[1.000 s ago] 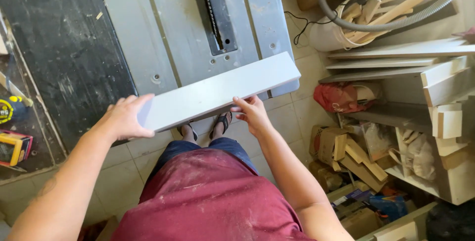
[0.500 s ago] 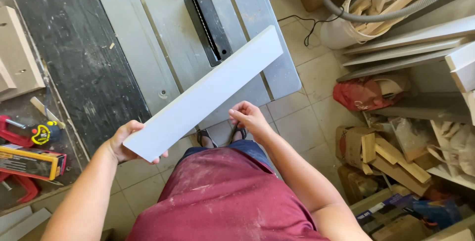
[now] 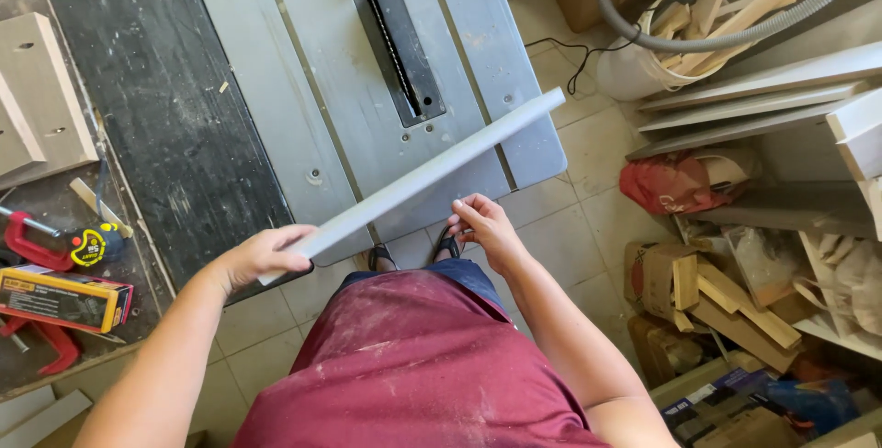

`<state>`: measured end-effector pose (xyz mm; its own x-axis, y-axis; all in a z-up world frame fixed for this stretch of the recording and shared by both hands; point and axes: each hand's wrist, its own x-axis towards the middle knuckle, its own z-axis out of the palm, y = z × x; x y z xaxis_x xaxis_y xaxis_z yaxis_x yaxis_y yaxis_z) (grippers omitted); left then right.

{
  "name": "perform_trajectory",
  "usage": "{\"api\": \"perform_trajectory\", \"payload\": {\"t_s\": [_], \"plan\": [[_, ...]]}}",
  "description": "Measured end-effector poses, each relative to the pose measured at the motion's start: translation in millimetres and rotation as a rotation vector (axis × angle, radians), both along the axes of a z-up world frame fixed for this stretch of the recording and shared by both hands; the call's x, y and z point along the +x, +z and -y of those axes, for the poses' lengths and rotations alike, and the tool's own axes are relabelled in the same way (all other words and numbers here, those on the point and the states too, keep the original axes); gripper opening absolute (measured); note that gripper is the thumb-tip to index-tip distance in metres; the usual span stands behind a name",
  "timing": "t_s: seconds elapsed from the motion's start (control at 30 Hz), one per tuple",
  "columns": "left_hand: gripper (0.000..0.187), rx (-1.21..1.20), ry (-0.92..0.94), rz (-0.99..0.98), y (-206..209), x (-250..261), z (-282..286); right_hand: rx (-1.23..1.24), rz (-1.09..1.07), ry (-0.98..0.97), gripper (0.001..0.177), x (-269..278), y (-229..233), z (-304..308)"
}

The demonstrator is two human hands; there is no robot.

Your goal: Measuring and marking a wooden board on a table saw using a tape measure and pencil

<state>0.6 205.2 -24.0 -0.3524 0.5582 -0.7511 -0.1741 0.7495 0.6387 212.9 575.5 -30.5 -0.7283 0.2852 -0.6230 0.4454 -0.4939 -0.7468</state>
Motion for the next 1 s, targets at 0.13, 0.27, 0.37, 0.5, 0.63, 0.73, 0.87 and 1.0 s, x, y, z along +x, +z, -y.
{"api": "perform_trajectory", "payload": {"t_s": [0.13,0.27,0.37,0.5,0.63,0.73,0.87,1.0], "plan": [[0.122,-0.179,-0.337,-0.595,9.5,19.2,-10.2,0.128,-0.065,0.01,0.027,11.5,-11.7,4.9],[0.13,-0.251,-0.42,-1.166,-14.1,40.8,-13.8,0.899,-0.478,0.182,0.024,7.4,4.2,17.1],[0.133,-0.187,-0.376,-1.349,-45.4,51.2,-7.0,1.259,-0.633,0.483,0.061,-2.9,-10.9,26.9],[0.138,-0.169,-0.353,-1.34,-63.6,55.2,-3.5,1.478,-0.416,0.908,0.083,-19.6,-25.0,11.8],[0.13,-0.217,-0.355,-1.298,-55.9,53.2,-9.9,1.652,-0.382,0.656,0.08,-9.6,-57.2,-105.4],[0.13,-0.245,-0.379,-1.29,-51.8,55.0,-9.8,1.762,0.084,0.341,0.064,18.3,-77.8,-204.9],[0.127,-0.282,-0.38,-1.278,-52.9,53.8,-14.2,1.365,0.572,0.333,0.074,63.2,-117.6,-260.7],[0.129,-0.329,-0.403,-1.24,-65.0,55.9,-12.9,1.171,0.163,0.089,0.07,60.4,-99.0,-209.7]]}}
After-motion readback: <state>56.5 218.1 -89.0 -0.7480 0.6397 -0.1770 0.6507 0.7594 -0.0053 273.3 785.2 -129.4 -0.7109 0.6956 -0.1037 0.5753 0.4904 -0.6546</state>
